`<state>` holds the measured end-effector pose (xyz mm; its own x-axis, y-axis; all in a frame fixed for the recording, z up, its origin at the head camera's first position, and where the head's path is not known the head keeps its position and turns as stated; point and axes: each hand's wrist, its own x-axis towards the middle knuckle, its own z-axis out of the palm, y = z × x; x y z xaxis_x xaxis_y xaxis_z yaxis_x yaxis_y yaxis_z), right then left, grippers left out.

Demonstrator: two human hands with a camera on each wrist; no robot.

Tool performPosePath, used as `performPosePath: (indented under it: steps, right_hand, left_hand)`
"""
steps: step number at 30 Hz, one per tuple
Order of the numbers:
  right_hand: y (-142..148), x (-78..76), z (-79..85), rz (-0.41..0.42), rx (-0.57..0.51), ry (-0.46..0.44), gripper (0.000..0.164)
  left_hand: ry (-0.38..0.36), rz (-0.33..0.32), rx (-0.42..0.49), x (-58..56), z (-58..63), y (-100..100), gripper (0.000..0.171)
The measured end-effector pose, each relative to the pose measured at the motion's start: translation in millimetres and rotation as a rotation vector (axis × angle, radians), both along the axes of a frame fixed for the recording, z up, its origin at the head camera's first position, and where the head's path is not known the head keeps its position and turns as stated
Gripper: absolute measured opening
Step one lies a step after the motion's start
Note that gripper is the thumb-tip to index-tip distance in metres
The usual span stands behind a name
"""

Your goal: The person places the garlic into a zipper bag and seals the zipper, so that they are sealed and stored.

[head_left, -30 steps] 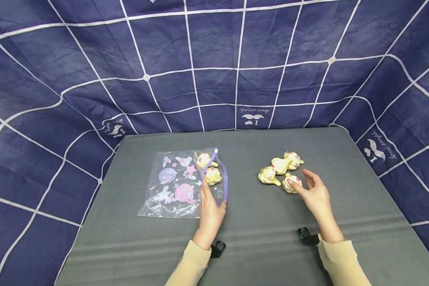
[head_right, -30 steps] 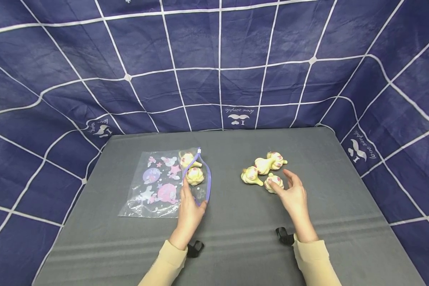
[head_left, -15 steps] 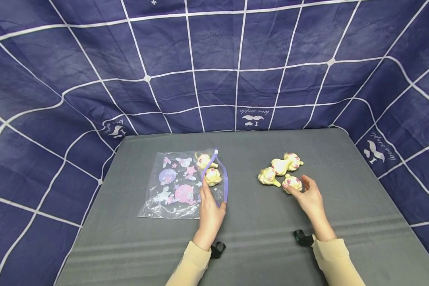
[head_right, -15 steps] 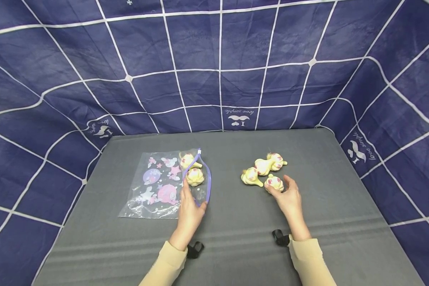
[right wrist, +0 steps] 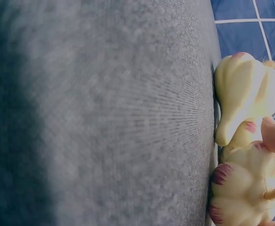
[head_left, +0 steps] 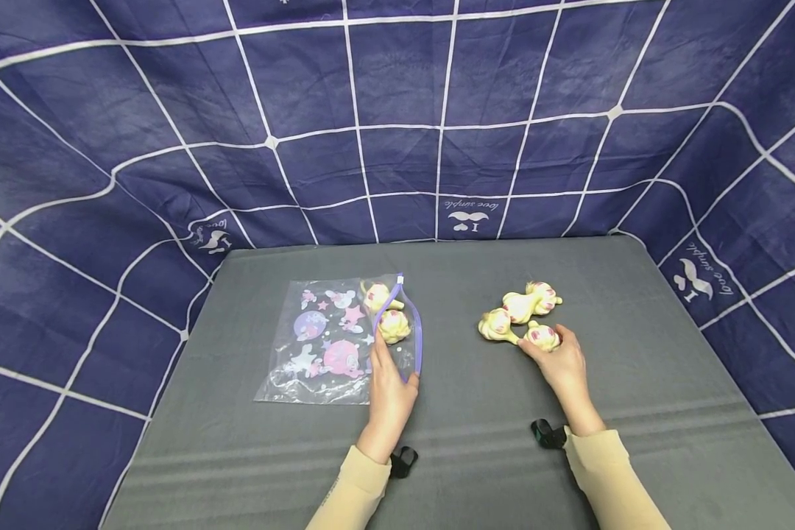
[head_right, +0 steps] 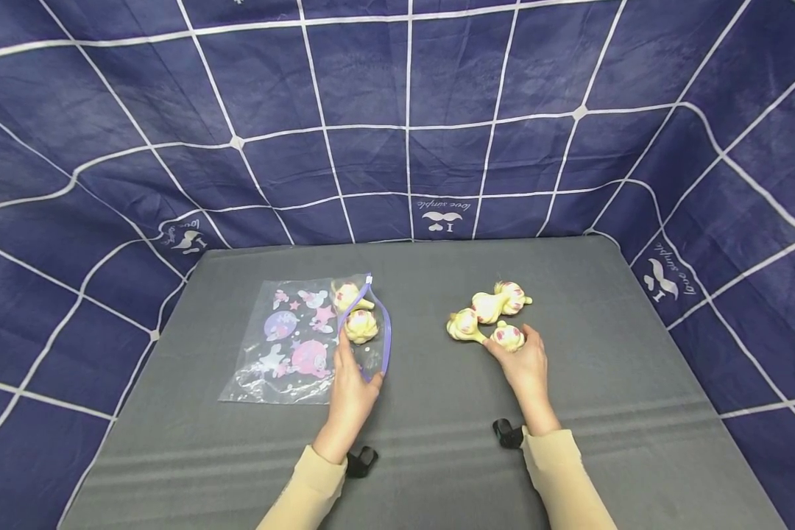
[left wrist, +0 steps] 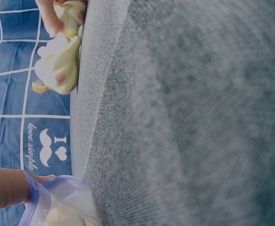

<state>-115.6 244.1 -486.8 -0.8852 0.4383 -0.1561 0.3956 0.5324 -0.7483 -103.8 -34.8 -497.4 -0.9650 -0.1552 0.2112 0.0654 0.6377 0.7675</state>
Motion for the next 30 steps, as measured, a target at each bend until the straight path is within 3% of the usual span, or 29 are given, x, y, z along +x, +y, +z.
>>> performPosePath:
  steps: [16, 23, 30]
  right_hand:
    - [3.9, 8.9, 4.2, -0.091, -0.038, 0.005, 0.084]
    - [3.6, 11.8, 19.9, -0.103, -0.067, 0.068, 0.083]
    - [-10.2, 5.0, 45.3, -0.057, -0.162, 0.144, 0.082]
  left_hand:
    - [-0.002, 0.007, -0.011, 1.3, -0.6, 0.5, 0.105]
    - [0.019, 0.005, -0.01, 1.3, -0.6, 1.5, 0.105]
    - [0.003, 0.005, 0.002, 0.2, 0.8, 1.6, 0.105]
